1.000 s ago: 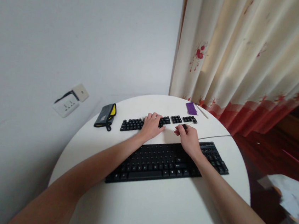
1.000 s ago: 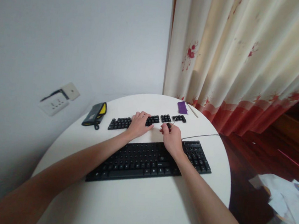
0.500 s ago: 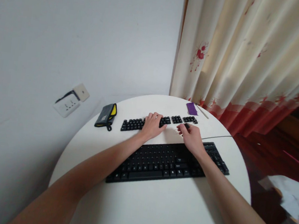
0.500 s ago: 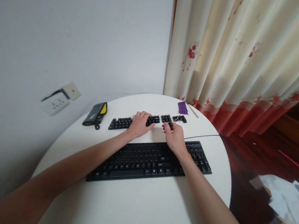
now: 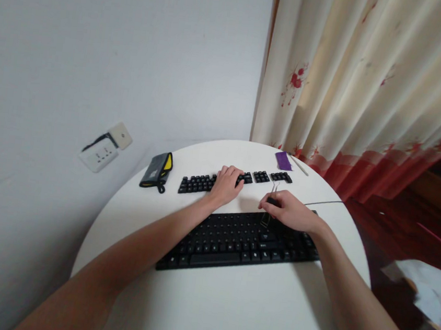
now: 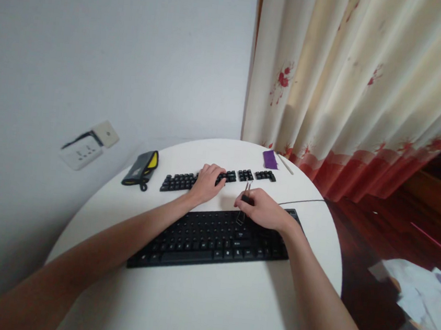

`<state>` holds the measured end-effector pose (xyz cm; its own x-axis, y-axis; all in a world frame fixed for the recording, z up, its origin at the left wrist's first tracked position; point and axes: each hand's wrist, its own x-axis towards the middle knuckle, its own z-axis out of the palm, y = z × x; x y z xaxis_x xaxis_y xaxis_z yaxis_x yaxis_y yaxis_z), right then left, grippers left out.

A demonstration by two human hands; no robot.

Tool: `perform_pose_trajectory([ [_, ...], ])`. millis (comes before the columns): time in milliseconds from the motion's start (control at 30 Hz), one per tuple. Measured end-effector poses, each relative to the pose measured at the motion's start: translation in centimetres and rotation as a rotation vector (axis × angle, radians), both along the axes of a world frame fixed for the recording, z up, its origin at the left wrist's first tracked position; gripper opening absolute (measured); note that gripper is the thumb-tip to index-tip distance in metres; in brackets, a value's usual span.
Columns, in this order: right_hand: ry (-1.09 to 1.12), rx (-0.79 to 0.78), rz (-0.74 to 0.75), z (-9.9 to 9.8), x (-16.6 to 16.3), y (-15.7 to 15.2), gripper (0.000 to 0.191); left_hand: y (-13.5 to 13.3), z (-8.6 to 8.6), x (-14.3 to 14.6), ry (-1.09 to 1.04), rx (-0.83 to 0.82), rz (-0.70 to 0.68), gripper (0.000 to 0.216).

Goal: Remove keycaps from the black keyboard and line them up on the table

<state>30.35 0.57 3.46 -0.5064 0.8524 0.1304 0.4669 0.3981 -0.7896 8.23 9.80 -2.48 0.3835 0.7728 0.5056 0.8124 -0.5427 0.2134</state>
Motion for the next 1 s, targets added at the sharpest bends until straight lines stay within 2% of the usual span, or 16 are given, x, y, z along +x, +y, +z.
perform_pose_trajectory([
  [67,0.007,0.041,-0.106,-0.3,0.0,0.4,0.024,0.0,0.1,0.0,-0.013,0.002,-0.045,0.016],
  [167,0.043,0.062,-0.369,-1.3,0.2,1.5,0.034,-0.2,0.3,0.0,-0.027,-0.001,-0.164,0.017],
  [300,0.146,0.082,-0.703,-3.1,0.9,3.2,0.043,-1.0,1.5,0.3,0.024,-0.075,-0.437,0.020],
  [467,0.190,0.071,-0.829,-4.6,1.7,4.3,0.042,-4.0,4.5,2.0,0.184,-0.286,-0.823,0.022],
  [567,0.194,0.058,-0.833,-4.8,1.7,4.5,0.042,-6.4,5.8,3.2,0.275,-0.324,-0.968,0.033],
  [633,0.190,0.055,-0.827,-4.9,1.5,4.5,0.041,-7.6,5.8,3.8,0.316,-0.320,-0.990,0.038],
  [733,0.184,0.055,-0.812,-5.1,1.3,4.5,0.041,-8.4,4.8,4.5,0.312,-0.267,-0.944,0.031],
  [867,0.187,0.062,-0.813,-5.2,1.2,4.5,0.041,-8.4,3.1,5.0,0.297,-0.160,-0.938,0.027],
  [1000,0.166,0.068,-0.810,-5.1,1.0,4.5,0.040,-8.4,2.3,5.0,0.273,-0.139,-0.904,0.025],
])
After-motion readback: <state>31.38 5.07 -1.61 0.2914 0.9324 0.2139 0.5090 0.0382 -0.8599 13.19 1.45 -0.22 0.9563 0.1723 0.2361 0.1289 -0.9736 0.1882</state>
